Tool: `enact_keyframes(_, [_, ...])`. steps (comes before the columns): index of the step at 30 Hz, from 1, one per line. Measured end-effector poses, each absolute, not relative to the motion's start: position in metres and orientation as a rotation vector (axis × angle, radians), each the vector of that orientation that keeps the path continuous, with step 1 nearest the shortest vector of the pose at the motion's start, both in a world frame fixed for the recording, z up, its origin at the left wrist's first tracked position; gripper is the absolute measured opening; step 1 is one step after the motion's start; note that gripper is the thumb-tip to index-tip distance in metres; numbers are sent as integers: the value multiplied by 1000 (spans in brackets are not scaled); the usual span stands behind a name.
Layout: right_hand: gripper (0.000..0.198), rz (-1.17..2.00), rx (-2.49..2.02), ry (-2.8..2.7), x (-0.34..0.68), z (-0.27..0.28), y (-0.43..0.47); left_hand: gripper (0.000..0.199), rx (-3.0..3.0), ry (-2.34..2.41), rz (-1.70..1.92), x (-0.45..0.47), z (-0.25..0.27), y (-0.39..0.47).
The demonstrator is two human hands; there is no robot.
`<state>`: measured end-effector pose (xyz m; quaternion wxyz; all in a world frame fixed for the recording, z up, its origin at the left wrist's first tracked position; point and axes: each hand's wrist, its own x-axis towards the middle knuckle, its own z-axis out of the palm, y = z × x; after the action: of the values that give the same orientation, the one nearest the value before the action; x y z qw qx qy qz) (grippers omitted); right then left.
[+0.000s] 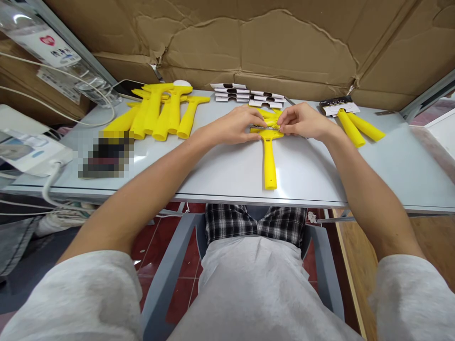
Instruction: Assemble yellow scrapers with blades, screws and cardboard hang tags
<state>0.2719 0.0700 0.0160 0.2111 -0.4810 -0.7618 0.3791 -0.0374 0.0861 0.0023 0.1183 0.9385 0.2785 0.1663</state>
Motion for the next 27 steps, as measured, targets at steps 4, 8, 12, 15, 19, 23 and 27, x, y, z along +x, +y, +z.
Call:
enact_keyframes(4, [55, 1035, -1313, -2182, 267, 19, 66, 54, 2770, 874, 436, -38, -4, 85])
enact_keyframes(8, [52, 966, -1337, -2230, 266, 19, 65, 57, 2759, 883, 417, -40, -11, 87])
enact_keyframes(12, [44, 928, -1355, -2263, 266, 17, 66, 52, 2741, 838, 454, -40, -11, 90])
enact_keyframes(15, [45, 881, -1350, -2283, 265, 15, 66, 49, 2709, 818, 479, -40, -11, 92])
enact_keyframes(19, [49, 859, -1350, -2308, 264, 14, 66, 47, 2682, 816, 501, -40, -12, 94])
enact_keyframes(23, [49, 850, -1370, -2333, 264, 17, 65, 53, 2674, 823, 489, -41, -14, 96])
enact_keyframes(27, [36, 819, -1391, -2325, 265, 21, 64, 53, 2671, 836, 492, -43, -16, 98])
